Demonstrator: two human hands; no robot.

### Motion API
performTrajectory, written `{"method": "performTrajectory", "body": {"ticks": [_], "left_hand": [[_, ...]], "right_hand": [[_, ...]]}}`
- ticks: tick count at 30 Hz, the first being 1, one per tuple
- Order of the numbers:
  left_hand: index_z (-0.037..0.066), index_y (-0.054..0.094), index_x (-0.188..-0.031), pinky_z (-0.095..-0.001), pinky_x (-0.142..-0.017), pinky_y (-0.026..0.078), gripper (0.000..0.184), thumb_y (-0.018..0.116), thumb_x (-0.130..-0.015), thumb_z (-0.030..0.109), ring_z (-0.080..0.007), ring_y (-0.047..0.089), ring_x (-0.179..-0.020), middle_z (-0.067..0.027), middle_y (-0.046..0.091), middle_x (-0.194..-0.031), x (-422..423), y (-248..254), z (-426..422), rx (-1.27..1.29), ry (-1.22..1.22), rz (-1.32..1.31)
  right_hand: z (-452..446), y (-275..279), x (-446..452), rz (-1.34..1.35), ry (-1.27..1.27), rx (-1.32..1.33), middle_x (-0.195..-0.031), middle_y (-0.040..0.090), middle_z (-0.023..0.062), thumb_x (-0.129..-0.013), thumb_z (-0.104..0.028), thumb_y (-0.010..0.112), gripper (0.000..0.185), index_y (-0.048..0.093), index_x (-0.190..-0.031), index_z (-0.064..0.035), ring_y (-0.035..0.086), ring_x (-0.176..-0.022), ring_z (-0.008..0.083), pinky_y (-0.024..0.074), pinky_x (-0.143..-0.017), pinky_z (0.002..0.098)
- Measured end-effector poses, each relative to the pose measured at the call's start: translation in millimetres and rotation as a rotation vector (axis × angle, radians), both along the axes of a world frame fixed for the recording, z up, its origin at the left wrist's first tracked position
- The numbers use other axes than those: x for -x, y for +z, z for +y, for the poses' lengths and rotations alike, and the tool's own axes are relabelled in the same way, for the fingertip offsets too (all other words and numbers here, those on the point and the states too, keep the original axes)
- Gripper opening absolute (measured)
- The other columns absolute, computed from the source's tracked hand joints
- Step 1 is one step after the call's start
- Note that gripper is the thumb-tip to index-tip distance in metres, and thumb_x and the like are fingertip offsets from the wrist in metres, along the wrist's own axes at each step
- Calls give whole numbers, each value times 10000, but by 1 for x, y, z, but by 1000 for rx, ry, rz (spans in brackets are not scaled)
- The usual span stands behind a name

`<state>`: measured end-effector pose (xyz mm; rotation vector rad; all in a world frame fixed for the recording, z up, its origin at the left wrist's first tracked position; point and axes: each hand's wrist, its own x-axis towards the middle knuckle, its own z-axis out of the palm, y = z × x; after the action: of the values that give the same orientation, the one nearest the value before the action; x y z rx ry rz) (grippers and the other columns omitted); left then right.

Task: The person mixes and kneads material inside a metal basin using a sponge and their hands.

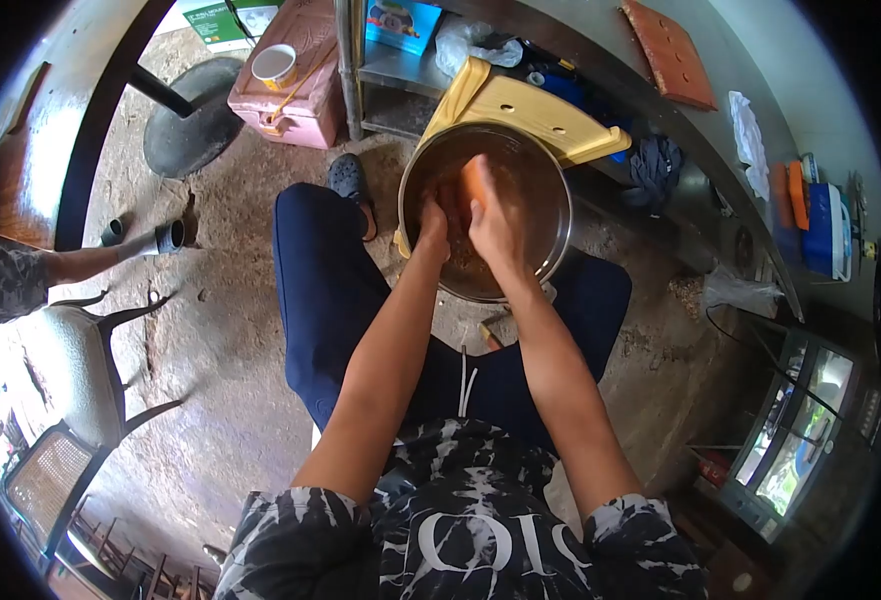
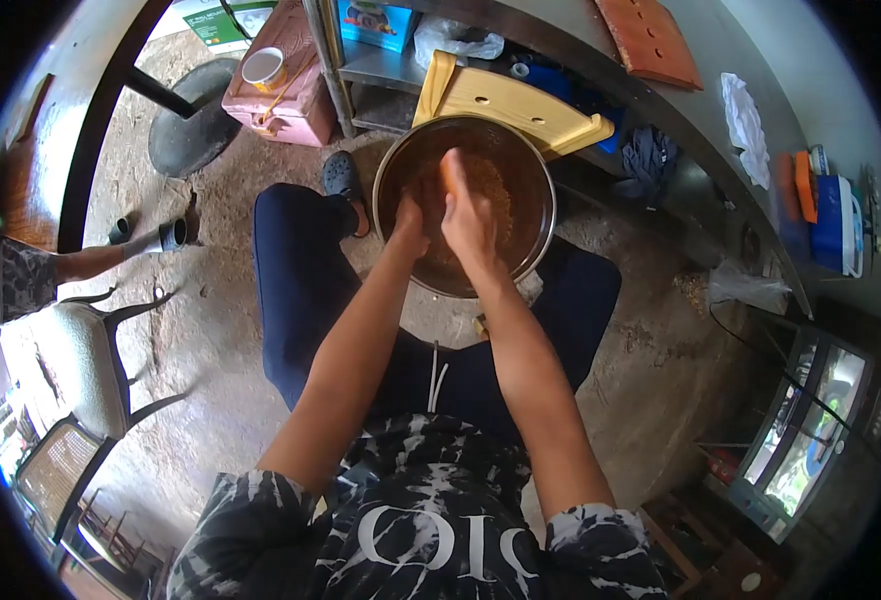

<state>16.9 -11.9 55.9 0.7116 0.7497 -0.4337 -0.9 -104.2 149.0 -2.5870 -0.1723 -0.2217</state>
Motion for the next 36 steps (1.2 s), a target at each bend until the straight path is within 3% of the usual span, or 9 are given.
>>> {"method": "performTrajectory", "body": {"ticks": [10,12,15,18,20,24,28,30,36], "left_hand": [[120,416,-1514,-433,-1095,413,717,263,-1031,627,-259,558,-1277,-66,519,-1470,-21,-60,-5,-124,-5,-2],[134,403,-1521,-444,-1096,411,732,267,-1019,649,-269,549,-1283,-81,515,-1473,-51,-39,19,372,-89,749],[133,406,-1519,-460,-1090,415,743,261,-1014,658,-275,539,-1291,-94,516,-1472,-52,-10,19,197,-233,794],[115,396,-1521,-464,-1085,420,757,248,-1015,659,-281,528,-1305,-109,510,-1476,-4,-30,-7,-30,-69,8],[107,396,-1520,-462,-1085,421,746,243,-1023,642,-280,524,-1314,-109,510,-1476,-11,-78,-12,0,-58,-12],[95,396,-1522,-448,-1121,385,700,236,-1049,586,-273,491,-1355,-103,500,-1489,-5,-58,-5,-14,-126,96],[97,381,-1534,-439,-1159,329,693,252,-1051,576,-272,453,-1388,-97,469,-1522,-9,-43,-13,-63,-61,-31],[98,354,-1549,-429,-1181,287,707,269,-1045,587,-270,433,-1404,-101,442,-1545,-4,-48,-8,17,-75,48],[95,324,-1560,-453,-1194,261,727,283,-1039,601,-281,387,-1435,-119,390,-1576,-3,-19,-9,-91,-96,36]], "right_hand": [[-33,5,4,-39,-114,33,-1469,507,207,-908,-100,634,765,280,-1583,-164,553,-1261,419,480,-1032,461],[-31,34,7,-141,-258,30,-1482,494,204,-909,-100,634,761,282,-1582,-154,540,-1280,405,471,-1038,463],[-46,2,10,-179,-178,77,-1434,538,212,-912,-102,632,781,261,-1590,-217,601,-1171,446,510,-957,490],[-54,-1,9,50,-171,150,-1351,602,215,-919,-110,623,802,227,-1595,-281,646,-1064,462,543,-871,510],[-56,18,0,84,-212,-41,-1458,520,194,-898,-113,650,730,338,-1558,-115,499,-1321,404,417,-1102,447],[-42,17,10,-273,-213,38,-1376,587,201,-928,-123,615,795,217,-1597,-286,646,-1070,451,548,-870,507],[-44,12,-5,377,-193,127,-1280,638,231,-923,-120,622,795,231,-1592,-300,662,-994,474,546,-830,540],[-36,33,-1,-26,-241,-10,-1399,565,220,-883,-102,662,750,340,-1557,-164,540,-1277,412,450,-1051,455],[-45,-1,2,-189,-44,158,-1146,678,279,-937,-124,607,776,229,-1592,-301,679,-970,456,553,-809,528]]}}
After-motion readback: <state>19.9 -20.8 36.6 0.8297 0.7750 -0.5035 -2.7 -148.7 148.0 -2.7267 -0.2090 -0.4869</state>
